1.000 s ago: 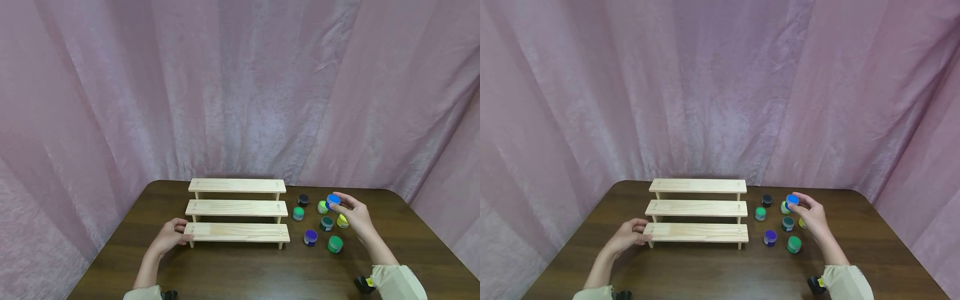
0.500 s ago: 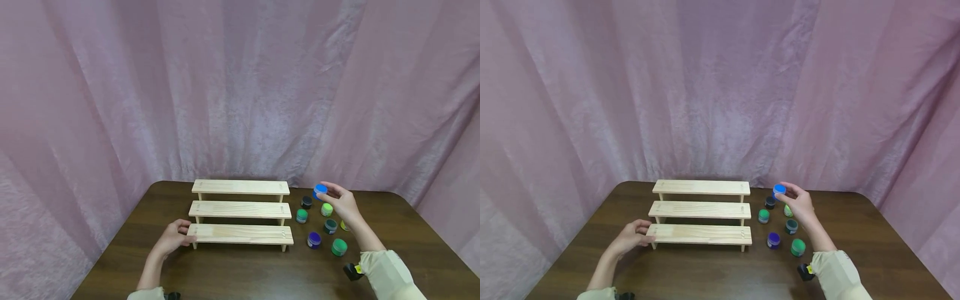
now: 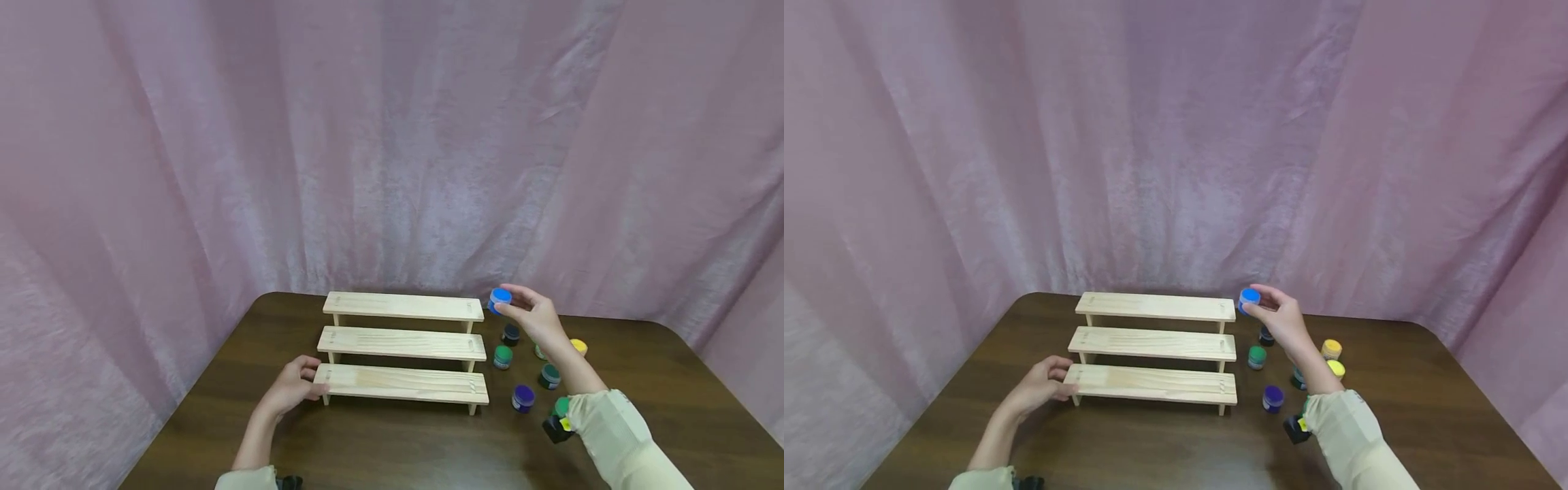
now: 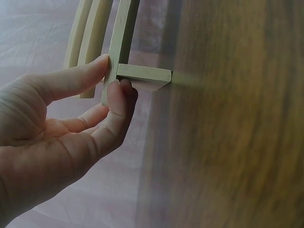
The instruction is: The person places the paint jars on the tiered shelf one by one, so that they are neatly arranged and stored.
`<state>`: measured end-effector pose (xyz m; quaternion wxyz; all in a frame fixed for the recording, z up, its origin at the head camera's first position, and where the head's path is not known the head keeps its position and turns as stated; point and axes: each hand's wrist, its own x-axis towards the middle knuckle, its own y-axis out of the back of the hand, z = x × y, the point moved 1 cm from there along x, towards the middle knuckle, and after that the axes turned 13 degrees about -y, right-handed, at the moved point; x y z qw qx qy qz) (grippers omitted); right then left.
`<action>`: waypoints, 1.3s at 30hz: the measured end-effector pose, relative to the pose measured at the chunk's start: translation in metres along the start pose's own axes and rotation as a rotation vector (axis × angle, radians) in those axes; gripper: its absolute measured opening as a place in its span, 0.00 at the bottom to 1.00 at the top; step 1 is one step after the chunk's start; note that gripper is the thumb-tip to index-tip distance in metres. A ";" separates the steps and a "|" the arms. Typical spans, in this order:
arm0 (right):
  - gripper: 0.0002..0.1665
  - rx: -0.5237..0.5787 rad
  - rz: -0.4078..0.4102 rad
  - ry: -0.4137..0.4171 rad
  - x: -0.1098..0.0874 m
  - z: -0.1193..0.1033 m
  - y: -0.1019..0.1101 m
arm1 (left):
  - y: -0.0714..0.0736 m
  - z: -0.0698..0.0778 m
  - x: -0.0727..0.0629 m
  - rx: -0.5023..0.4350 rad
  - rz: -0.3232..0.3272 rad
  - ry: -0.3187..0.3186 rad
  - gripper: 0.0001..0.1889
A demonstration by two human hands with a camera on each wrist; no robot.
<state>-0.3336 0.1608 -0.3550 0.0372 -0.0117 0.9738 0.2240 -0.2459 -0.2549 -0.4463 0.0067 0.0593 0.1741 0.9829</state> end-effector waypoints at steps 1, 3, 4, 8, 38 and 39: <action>0.38 0.005 -0.009 0.002 0.001 -0.002 -0.002 | -0.001 0.000 0.001 0.002 -0.004 -0.003 0.29; 0.37 0.016 -0.023 0.011 0.003 -0.007 -0.007 | -0.001 0.001 0.002 0.003 -0.003 0.001 0.29; 0.36 0.014 -0.027 0.015 0.003 -0.009 -0.011 | -0.001 0.001 0.002 0.003 -0.007 0.000 0.29; 0.33 0.006 -0.050 0.035 0.009 -0.014 -0.028 | -0.003 0.002 0.002 -0.002 -0.009 0.006 0.29; 0.29 0.091 -0.194 0.115 0.022 -0.065 -0.118 | -0.009 0.002 -0.003 -0.019 -0.020 0.010 0.30; 0.29 0.097 -0.199 0.115 0.022 -0.067 -0.122 | -0.009 0.002 -0.003 -0.018 -0.026 0.008 0.30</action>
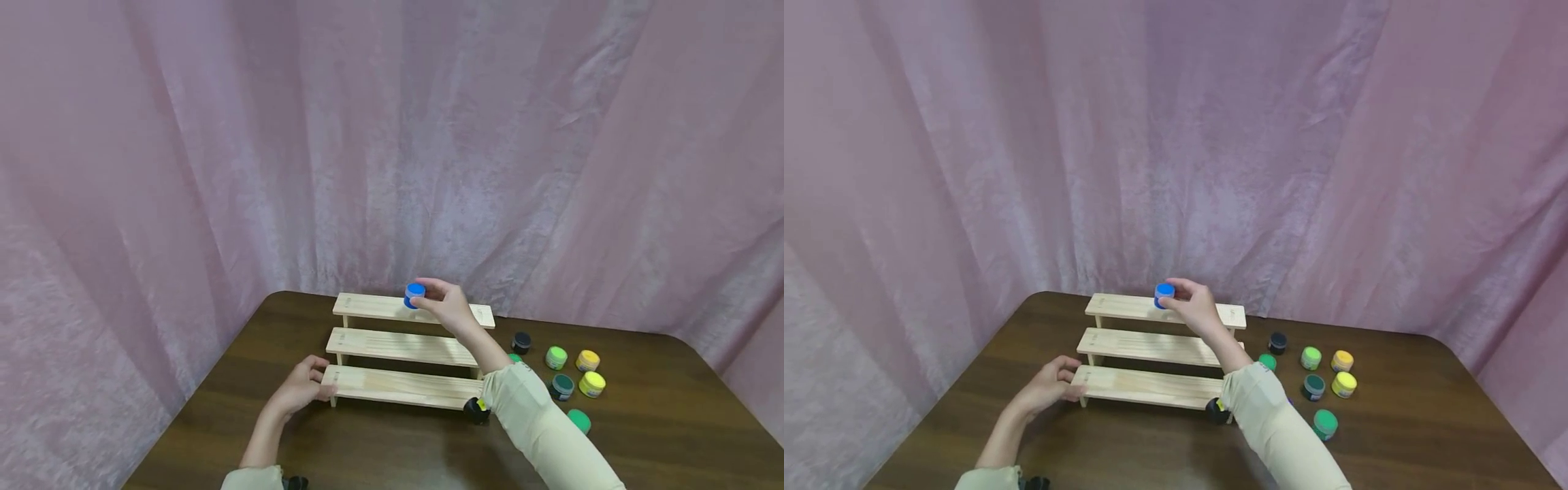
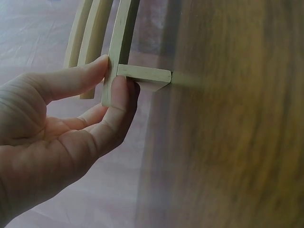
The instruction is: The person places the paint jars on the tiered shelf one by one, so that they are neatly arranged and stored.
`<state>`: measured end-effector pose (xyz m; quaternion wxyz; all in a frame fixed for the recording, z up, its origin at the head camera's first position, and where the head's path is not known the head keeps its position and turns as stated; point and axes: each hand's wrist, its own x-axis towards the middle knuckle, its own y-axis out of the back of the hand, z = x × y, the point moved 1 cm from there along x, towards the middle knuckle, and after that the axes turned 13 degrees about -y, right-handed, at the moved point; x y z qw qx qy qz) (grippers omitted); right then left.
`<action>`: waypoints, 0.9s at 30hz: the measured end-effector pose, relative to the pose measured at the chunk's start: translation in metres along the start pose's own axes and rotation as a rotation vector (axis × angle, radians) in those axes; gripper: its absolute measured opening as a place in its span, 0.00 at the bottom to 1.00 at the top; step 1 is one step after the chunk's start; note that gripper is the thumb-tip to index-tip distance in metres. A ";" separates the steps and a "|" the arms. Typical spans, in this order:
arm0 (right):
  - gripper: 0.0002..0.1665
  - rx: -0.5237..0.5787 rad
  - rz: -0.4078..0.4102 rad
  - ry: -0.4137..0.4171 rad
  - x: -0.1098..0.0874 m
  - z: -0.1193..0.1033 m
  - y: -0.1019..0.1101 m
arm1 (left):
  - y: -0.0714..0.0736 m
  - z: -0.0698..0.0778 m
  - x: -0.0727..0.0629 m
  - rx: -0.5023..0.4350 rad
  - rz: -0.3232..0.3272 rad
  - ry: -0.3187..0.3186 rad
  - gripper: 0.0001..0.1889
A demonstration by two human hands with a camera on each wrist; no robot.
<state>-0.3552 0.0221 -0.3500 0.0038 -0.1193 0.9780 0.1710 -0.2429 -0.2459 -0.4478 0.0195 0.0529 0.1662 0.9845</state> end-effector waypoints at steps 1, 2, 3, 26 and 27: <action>0.29 0.007 -0.003 -0.006 0.001 -0.001 -0.004 | 0.000 0.000 0.000 0.001 -0.005 -0.002 0.30; 0.29 0.017 -0.004 -0.009 0.003 -0.002 -0.007 | 0.000 0.001 0.001 0.000 -0.008 -0.001 0.30; 0.29 0.027 -0.006 -0.012 0.004 -0.003 -0.010 | -0.001 0.001 0.001 -0.002 -0.009 -0.001 0.30; 0.27 -0.036 -0.043 0.025 0.027 -0.016 -0.065 | -0.004 -0.001 -0.003 -0.036 -0.033 -0.041 0.31; 0.27 -0.041 -0.045 0.028 0.029 -0.016 -0.068 | -0.004 0.000 -0.003 -0.037 -0.031 -0.042 0.31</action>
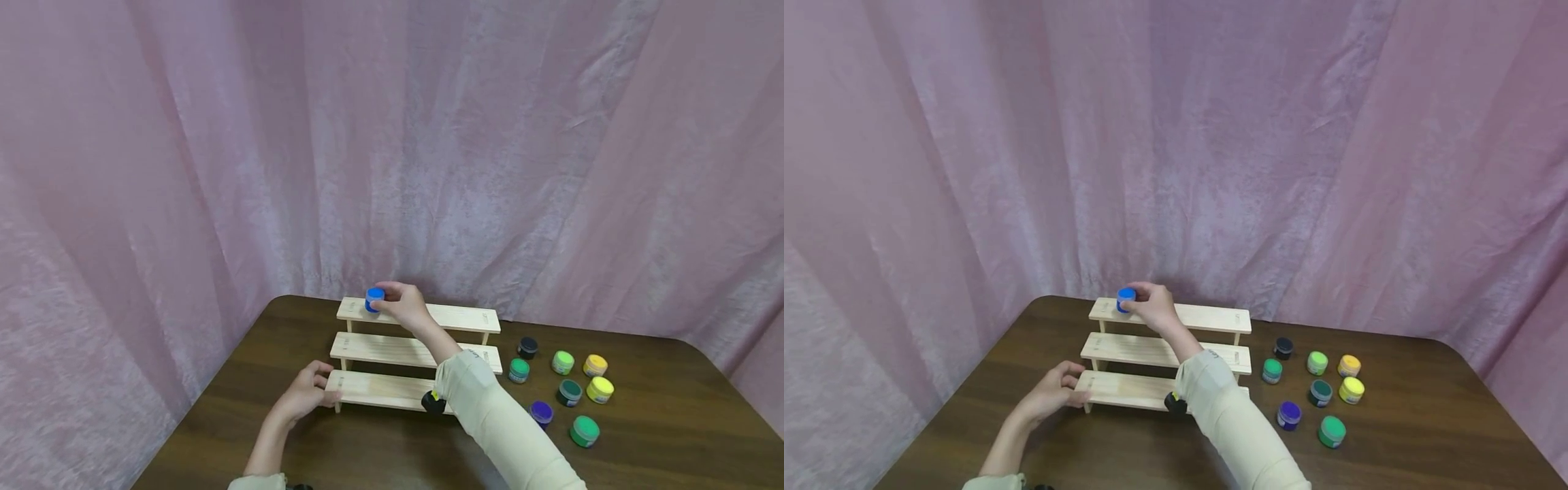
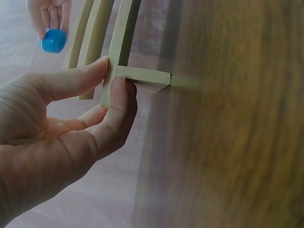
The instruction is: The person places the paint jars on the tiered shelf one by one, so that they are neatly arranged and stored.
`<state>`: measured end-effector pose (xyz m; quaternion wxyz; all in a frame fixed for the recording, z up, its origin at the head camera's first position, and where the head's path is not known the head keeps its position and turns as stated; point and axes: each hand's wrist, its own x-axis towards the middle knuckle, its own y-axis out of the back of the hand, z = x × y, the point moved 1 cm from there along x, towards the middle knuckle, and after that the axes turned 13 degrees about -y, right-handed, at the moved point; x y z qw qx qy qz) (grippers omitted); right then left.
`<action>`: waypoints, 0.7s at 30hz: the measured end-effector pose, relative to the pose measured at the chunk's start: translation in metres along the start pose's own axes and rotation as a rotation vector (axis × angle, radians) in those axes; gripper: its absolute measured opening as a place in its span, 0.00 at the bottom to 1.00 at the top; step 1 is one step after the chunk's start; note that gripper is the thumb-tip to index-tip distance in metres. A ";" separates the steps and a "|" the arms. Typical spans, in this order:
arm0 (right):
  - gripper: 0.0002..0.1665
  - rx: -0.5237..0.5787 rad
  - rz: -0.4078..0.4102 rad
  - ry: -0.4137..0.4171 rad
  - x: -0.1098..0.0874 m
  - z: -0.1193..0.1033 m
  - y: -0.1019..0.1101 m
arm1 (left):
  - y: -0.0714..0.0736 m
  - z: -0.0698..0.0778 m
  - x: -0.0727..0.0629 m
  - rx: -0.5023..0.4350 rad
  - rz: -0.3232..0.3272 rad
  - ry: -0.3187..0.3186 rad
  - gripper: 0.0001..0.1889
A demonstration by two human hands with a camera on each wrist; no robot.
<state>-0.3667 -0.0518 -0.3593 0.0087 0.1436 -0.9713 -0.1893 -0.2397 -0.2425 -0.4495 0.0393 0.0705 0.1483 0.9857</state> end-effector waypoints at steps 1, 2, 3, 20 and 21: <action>0.27 -0.012 0.001 0.004 0.001 0.000 -0.002 | -0.001 0.001 0.000 -0.002 0.001 0.001 0.31; 0.27 -0.024 0.003 0.007 0.002 0.001 -0.004 | -0.001 0.000 0.000 -0.006 0.002 0.004 0.31; 0.27 -0.038 0.008 0.007 0.003 0.002 -0.005 | -0.002 0.000 0.000 -0.009 0.000 0.004 0.31; 0.27 -0.011 0.006 0.026 0.004 0.009 -0.017 | -0.007 -0.001 0.001 -0.026 0.001 -0.008 0.29; 0.27 -0.011 0.010 0.033 0.004 0.009 -0.017 | -0.007 0.000 0.001 -0.029 0.002 -0.008 0.29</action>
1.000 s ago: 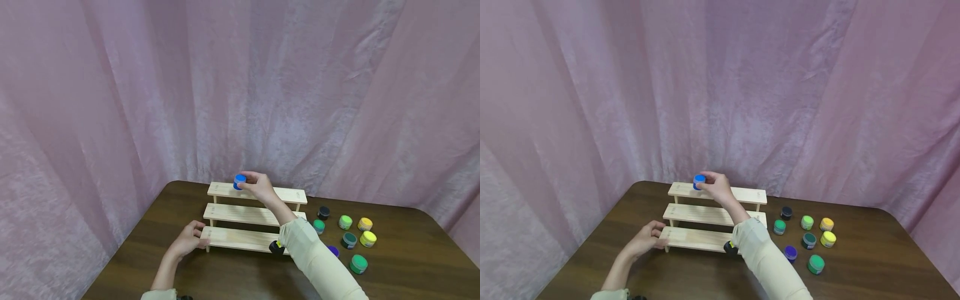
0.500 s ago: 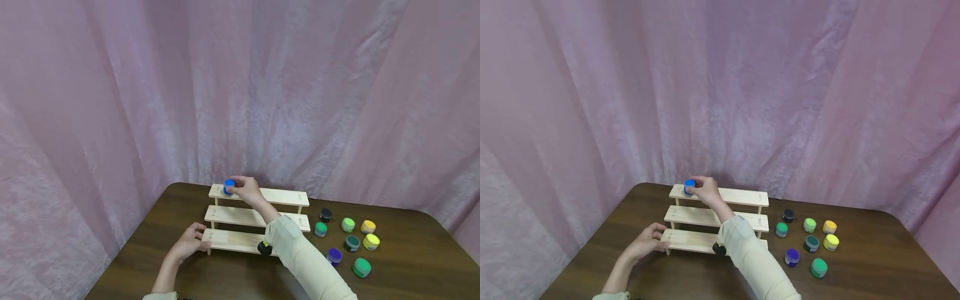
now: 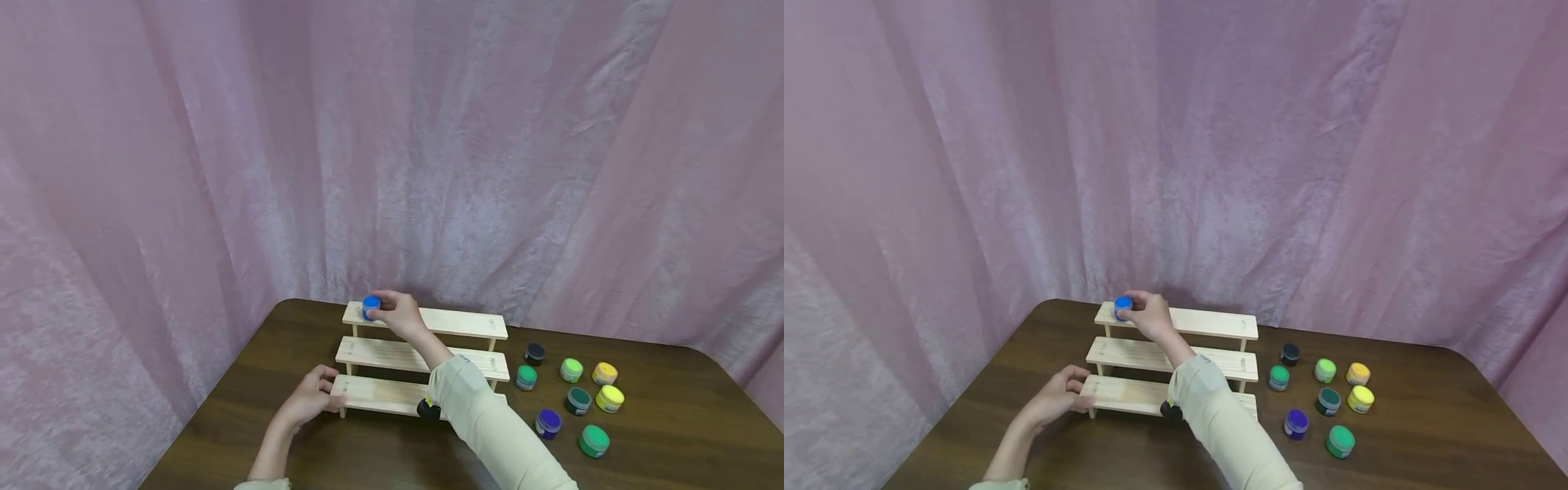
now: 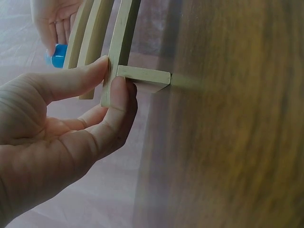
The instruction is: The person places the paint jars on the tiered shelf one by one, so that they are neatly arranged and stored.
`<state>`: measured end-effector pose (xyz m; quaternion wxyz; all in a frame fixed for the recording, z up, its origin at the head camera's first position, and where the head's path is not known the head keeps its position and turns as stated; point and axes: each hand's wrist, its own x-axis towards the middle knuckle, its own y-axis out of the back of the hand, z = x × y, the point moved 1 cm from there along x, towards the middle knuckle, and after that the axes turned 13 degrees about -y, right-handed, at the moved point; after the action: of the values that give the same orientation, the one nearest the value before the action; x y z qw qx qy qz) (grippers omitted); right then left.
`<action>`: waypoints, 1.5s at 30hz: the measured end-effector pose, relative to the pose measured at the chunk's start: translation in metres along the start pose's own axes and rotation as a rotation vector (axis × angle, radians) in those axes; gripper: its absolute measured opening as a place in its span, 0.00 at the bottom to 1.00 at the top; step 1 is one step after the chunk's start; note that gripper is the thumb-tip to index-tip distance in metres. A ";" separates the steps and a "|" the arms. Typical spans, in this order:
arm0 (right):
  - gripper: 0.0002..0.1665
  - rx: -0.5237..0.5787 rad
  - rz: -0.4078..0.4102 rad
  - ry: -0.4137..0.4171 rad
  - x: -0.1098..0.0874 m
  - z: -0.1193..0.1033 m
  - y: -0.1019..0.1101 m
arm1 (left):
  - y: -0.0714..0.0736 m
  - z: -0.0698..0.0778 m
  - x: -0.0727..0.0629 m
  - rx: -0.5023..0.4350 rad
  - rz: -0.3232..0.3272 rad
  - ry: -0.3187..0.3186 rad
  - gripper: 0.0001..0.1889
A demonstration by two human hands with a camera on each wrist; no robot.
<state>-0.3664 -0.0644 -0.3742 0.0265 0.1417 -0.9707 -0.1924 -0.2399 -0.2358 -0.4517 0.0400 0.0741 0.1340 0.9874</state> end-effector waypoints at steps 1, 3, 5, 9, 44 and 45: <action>0.27 0.000 0.002 0.005 0.000 0.000 0.000 | 0.000 0.000 0.000 -0.002 0.002 0.001 0.29; 0.28 -0.004 0.001 0.012 -0.001 0.000 0.000 | 0.000 0.000 0.000 -0.003 0.002 0.002 0.29; 0.28 -0.011 -0.006 0.014 -0.001 0.001 0.001 | 0.000 0.000 0.001 -0.005 -0.004 0.001 0.29; 0.32 -0.015 -0.052 0.010 0.000 0.000 0.005 | 0.001 -0.001 0.002 0.008 -0.012 -0.001 0.30; 0.25 0.092 0.101 0.006 -0.058 0.012 0.076 | 0.015 -0.001 -0.003 -0.005 -0.037 0.030 0.32; 0.25 0.099 0.107 -0.004 -0.061 0.013 0.078 | 0.016 -0.001 -0.003 -0.001 -0.035 0.035 0.32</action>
<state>-0.3304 0.0265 -0.3559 0.0277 0.0901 -0.9853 -0.1427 -0.2385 -0.2518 -0.4492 0.0550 0.0547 0.1354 0.9878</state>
